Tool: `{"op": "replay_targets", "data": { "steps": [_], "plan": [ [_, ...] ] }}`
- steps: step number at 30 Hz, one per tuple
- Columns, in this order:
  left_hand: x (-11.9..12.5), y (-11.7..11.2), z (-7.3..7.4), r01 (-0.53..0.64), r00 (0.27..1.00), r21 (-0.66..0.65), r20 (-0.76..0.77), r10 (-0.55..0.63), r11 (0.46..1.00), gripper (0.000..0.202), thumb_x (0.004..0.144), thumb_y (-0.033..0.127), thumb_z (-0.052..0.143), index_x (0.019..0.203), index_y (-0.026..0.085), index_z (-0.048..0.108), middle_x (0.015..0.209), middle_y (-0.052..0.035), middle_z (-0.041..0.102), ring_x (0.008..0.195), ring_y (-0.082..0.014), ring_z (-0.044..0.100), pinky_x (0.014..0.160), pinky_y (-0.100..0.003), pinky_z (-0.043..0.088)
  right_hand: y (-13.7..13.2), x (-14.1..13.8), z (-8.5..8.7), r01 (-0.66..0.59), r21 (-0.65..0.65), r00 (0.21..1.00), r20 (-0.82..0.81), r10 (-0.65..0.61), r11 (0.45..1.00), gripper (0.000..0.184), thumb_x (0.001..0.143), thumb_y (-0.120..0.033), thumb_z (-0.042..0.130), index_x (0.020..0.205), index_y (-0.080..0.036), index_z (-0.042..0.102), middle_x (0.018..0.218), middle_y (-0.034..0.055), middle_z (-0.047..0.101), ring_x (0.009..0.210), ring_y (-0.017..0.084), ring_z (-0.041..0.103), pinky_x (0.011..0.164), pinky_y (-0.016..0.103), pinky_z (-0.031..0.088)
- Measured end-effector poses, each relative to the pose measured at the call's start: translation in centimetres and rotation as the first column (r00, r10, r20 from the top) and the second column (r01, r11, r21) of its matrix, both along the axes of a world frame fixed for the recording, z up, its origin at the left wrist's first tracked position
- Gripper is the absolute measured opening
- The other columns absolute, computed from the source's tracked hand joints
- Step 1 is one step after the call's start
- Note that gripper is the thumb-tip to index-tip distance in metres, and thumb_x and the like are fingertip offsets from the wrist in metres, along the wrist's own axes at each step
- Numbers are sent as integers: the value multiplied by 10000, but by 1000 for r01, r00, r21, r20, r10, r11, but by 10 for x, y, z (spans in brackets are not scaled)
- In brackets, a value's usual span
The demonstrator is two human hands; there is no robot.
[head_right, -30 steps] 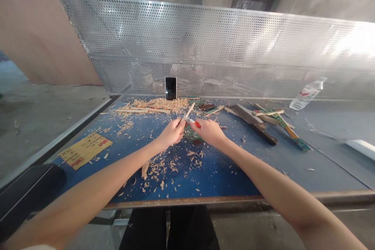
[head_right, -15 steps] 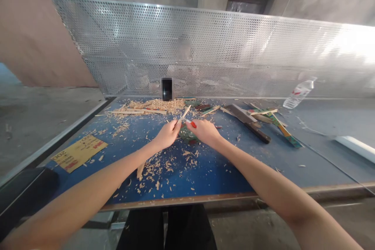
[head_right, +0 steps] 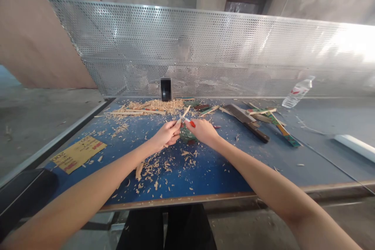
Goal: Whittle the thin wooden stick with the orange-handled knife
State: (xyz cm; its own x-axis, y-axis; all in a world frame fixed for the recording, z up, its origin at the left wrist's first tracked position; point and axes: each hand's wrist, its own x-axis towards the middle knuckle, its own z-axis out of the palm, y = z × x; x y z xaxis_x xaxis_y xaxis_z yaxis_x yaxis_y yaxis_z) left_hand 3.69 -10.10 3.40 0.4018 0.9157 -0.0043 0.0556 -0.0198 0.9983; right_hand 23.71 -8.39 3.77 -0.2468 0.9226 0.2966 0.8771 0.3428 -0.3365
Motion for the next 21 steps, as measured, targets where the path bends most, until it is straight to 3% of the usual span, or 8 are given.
{"op": "replay_targets", "data": {
  "steps": [2, 6, 13, 17, 19, 21],
  "plan": [
    [1, -1, 1, 47, 993, -106, 114, -34, 993, 279, 1046, 505, 489, 1041, 229, 532, 657, 78, 283, 427, -74, 179, 387, -273, 138, -1, 0, 0, -13, 14, 1000, -12, 14, 1000, 520, 1076, -575, 386, 715, -249, 569, 717, 69, 703, 645, 203, 597, 624, 331, 313],
    [2, 0, -1, 32, 990, -77, 138, -21, 997, 255, 1055, 482, 491, 1063, 231, 539, 662, 82, 294, 408, -67, 196, 376, -269, 135, -3, 1, 2, -48, 22, 998, 48, 47, 999, 510, 1077, -562, 391, 719, -250, 578, 699, 68, 686, 631, 203, 587, 614, 336, 299],
    [-2, -1, -2, -31, 989, 194, -136, 58, 980, 289, 1081, 486, 412, 943, 242, 481, 562, 92, 326, 403, -102, 319, 451, -285, 257, -2, 1, 4, -2, -3, 993, 118, 2, 1000, 478, 1064, -542, 432, 719, -245, 576, 676, 60, 653, 627, 192, 565, 598, 335, 259],
    [-7, -2, 3, -46, 899, 502, -356, 254, 864, 231, 1047, 310, 463, 829, 237, 436, 599, 36, 456, 509, -118, 411, 554, -296, 273, 0, 3, 3, 18, -10, 993, 116, -16, 1000, 466, 1057, -542, 438, 727, -247, 583, 674, 52, 641, 642, 195, 552, 614, 331, 267],
    [-7, -3, 3, -33, 883, 549, -375, 282, 835, 228, 1039, 290, 471, 822, 234, 432, 628, 20, 483, 539, -122, 425, 571, -298, 273, 1, 3, 3, 25, -13, 994, 106, -23, 1000, 462, 1054, -548, 442, 729, -250, 579, 683, 53, 648, 652, 201, 558, 615, 331, 269],
    [-5, -3, 3, -54, 909, 491, -336, 247, 869, 244, 1051, 335, 464, 831, 231, 446, 637, 19, 474, 535, -120, 416, 556, -294, 269, 1, 2, 3, 24, -18, 995, 97, -22, 1000, 465, 1055, -549, 439, 724, -249, 568, 691, 55, 658, 655, 203, 565, 610, 330, 269]
  ]
}}
